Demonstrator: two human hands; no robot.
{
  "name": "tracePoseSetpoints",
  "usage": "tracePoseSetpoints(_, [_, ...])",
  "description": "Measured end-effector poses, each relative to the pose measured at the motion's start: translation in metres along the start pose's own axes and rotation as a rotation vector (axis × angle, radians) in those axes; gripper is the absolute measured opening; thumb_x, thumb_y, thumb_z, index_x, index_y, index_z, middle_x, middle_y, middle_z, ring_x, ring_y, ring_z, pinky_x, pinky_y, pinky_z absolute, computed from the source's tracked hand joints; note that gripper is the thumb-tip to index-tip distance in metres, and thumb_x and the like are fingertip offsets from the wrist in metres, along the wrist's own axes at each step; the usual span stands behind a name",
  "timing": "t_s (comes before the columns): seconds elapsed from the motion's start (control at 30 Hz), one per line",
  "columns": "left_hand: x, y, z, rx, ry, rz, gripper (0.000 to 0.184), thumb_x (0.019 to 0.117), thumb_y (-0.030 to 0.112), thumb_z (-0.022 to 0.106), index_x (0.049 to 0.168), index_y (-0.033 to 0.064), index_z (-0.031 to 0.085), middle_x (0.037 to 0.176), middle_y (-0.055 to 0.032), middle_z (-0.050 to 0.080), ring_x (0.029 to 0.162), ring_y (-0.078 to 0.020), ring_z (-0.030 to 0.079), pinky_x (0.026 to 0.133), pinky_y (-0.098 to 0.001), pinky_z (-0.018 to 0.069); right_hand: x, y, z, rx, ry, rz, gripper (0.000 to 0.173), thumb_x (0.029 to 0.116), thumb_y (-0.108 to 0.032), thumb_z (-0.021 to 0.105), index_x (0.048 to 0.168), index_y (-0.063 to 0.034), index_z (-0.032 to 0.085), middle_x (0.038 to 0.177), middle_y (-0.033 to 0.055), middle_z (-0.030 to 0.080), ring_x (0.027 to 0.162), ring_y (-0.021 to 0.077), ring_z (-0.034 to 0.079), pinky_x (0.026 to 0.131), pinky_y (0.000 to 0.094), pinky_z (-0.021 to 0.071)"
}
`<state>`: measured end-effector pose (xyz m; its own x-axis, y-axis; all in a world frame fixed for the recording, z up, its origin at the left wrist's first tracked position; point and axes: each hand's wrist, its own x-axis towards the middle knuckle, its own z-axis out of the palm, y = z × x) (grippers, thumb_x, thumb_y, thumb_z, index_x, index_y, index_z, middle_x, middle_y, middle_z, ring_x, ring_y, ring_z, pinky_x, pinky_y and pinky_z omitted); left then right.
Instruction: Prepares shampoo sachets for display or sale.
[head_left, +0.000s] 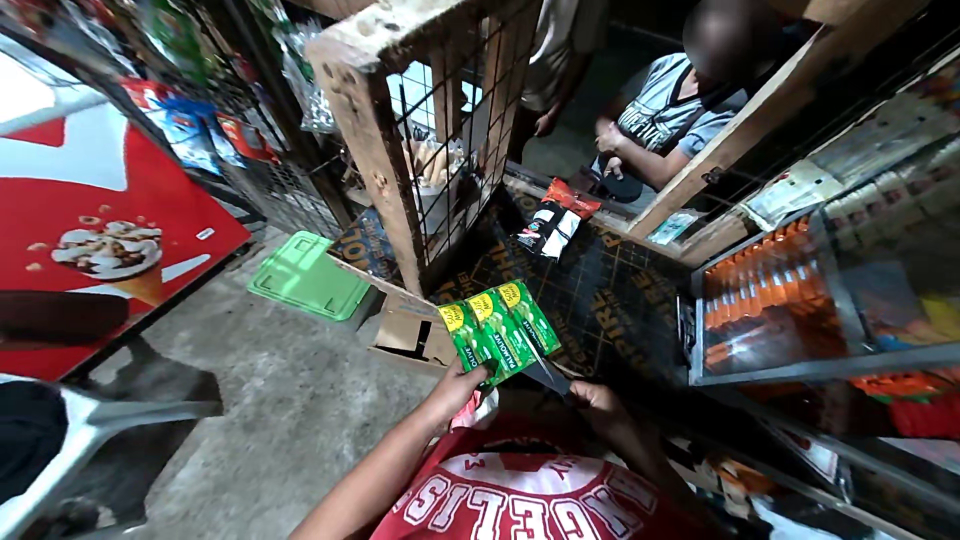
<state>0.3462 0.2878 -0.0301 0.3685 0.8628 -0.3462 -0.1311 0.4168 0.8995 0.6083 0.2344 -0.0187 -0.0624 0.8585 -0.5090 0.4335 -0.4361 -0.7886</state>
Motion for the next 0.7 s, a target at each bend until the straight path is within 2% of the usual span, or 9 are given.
tracePoseSetpoints(0.07, [-0.003,0.000,0.000,0.011,-0.009,-0.012,0.023,0.0984,0.000,0.049,0.121,0.0023,0.055,0.094,0.0041,0.068,0.084,-0.0011,0.066,0.080,-0.0219,0.0567,-0.001,0.000,0.002,0.049,0.019,-0.019,0.024,0.0906,-0.024,0.077,0.087,-0.0055,0.063,0.066,-0.0029,0.060,0.056,0.0040,0.057,0.055,0.0239,0.0504])
tracePoseSetpoints(0.13, [-0.008,0.001,-0.001,0.016,-0.019,-0.014,0.022,0.0979,0.000,0.049,0.119,0.0032,0.055,0.093,0.0048,0.068,0.083,-0.0009,0.066,0.080,-0.0220,0.0566,-0.003,-0.002,0.003,0.090,0.033,-0.080,0.029,0.0891,-0.028,0.078,0.095,-0.0030,0.065,0.072,-0.0028,0.062,0.062,0.0023,0.058,0.061,0.0222,0.0512])
tracePoseSetpoints(0.23, [-0.019,0.004,0.000,0.011,-0.016,-0.021,0.022,0.0974,-0.003,0.048,0.117,0.0034,0.056,0.092,0.0062,0.068,0.084,0.0006,0.066,0.081,-0.0207,0.0560,-0.008,-0.011,0.005,0.182,0.001,-0.203,0.033,0.0895,-0.016,0.073,0.114,0.0037,0.063,0.092,-0.0014,0.069,0.081,-0.0011,0.064,0.078,0.0182,0.0547])
tracePoseSetpoints(0.33, [-0.027,0.002,0.001,0.003,-0.013,-0.024,0.022,0.0960,-0.004,0.048,0.114,0.0051,0.057,0.091,0.0080,0.068,0.084,0.0018,0.065,0.080,-0.0194,0.0555,-0.010,-0.015,0.007,0.208,-0.038,-0.309,0.031,0.0912,-0.012,0.068,0.116,0.0054,0.060,0.096,-0.0032,0.069,0.085,-0.0026,0.065,0.082,0.0168,0.0550])
tracePoseSetpoints(0.4, [-0.031,-0.002,0.000,0.006,-0.010,-0.023,0.022,0.0962,-0.003,0.049,0.116,0.0040,0.057,0.093,0.0069,0.068,0.086,0.0014,0.065,0.082,-0.0203,0.0552,-0.012,-0.023,0.005,0.198,-0.059,-0.322,0.026,0.0935,-0.009,0.065,0.115,0.0042,0.059,0.093,-0.0029,0.072,0.083,0.0006,0.069,0.081,0.0202,0.0579])
tracePoseSetpoints(0.47, [-0.033,-0.006,-0.001,0.003,-0.019,-0.018,0.022,0.0965,-0.002,0.050,0.117,0.0033,0.057,0.095,0.0065,0.068,0.088,0.0013,0.065,0.085,-0.0206,0.0552,-0.010,-0.031,0.002,0.174,-0.044,-0.328,0.019,0.0943,-0.007,0.064,0.110,0.0026,0.061,0.088,-0.0016,0.073,0.075,0.0044,0.070,0.074,0.0233,0.0608])
tracePoseSetpoints(0.57, [-0.035,-0.010,0.001,-0.005,-0.029,-0.015,0.021,0.0964,-0.001,0.049,0.114,0.0048,0.059,0.093,0.0080,0.068,0.087,0.0019,0.065,0.084,-0.0202,0.0553,-0.001,-0.045,-0.012,-0.055,0.048,-0.362,0.020,0.0924,-0.015,0.072,0.103,0.0006,0.067,0.083,0.0013,0.073,0.067,0.0051,0.069,0.064,0.0226,0.0594])
tracePoseSetpoints(0.63, [-0.036,-0.008,0.001,-0.020,-0.030,-0.035,0.021,0.0972,-0.002,0.049,0.115,0.0036,0.058,0.094,0.0065,0.068,0.088,0.0011,0.065,0.084,-0.0205,0.0553,0.010,-0.061,-0.022,-0.306,0.106,-0.335,0.026,0.0919,-0.018,0.072,0.108,0.0027,0.069,0.089,0.0101,0.072,0.077,0.0146,0.069,0.075,0.0347,0.0585])
tracePoseSetpoints(0.7, [-0.037,-0.007,0.002,-0.016,-0.036,-0.062,0.019,0.0987,-0.001,0.049,0.115,0.0025,0.058,0.094,0.0051,0.068,0.087,0.0005,0.065,0.083,-0.0210,0.0554,0.025,-0.080,-0.029,-0.525,0.122,-0.279,0.032,0.0943,-0.018,0.072,0.116,0.0045,0.065,0.099,0.0201,0.069,0.090,0.0308,0.067,0.083,0.0515,0.0545])
